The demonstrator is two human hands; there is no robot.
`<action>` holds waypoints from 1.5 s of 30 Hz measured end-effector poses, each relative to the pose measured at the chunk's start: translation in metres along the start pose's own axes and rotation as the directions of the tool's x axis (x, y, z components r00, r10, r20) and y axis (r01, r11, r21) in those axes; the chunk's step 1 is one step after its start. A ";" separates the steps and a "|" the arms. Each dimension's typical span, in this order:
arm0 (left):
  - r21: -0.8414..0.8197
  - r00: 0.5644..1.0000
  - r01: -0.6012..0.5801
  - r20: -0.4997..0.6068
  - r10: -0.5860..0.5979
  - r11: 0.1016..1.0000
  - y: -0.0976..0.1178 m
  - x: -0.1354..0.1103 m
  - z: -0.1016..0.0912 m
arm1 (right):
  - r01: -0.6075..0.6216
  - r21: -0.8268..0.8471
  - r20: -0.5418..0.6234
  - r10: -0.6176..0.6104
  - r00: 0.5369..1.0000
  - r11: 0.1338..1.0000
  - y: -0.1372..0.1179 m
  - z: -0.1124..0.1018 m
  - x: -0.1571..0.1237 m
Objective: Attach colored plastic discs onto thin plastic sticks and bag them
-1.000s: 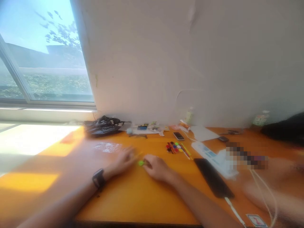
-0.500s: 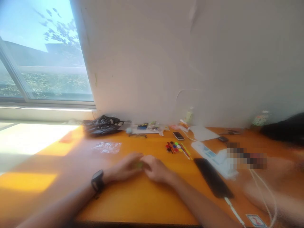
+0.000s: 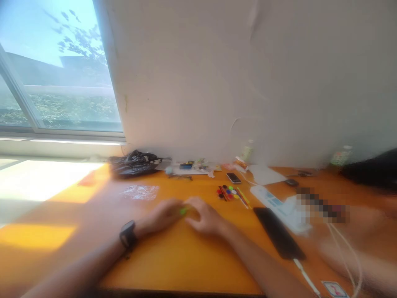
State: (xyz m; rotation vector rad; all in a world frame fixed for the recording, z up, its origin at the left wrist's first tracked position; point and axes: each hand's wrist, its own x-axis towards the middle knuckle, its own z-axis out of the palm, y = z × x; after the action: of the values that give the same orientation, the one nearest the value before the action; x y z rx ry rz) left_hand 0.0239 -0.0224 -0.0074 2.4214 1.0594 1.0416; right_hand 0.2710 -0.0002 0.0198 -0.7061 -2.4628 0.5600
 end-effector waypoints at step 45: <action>0.085 0.993 0.056 -0.107 -0.046 0.995 -0.016 -0.002 0.005 | -0.592 -0.577 -0.326 0.506 0.799 0.563 0.070 -0.044 -0.006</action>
State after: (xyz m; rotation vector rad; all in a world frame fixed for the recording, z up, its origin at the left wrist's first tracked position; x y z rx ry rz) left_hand 0.0183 -0.0125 -0.0197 2.4166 1.2193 1.1392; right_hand 0.3263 0.0610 0.0165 -1.7869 -2.2566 -0.2062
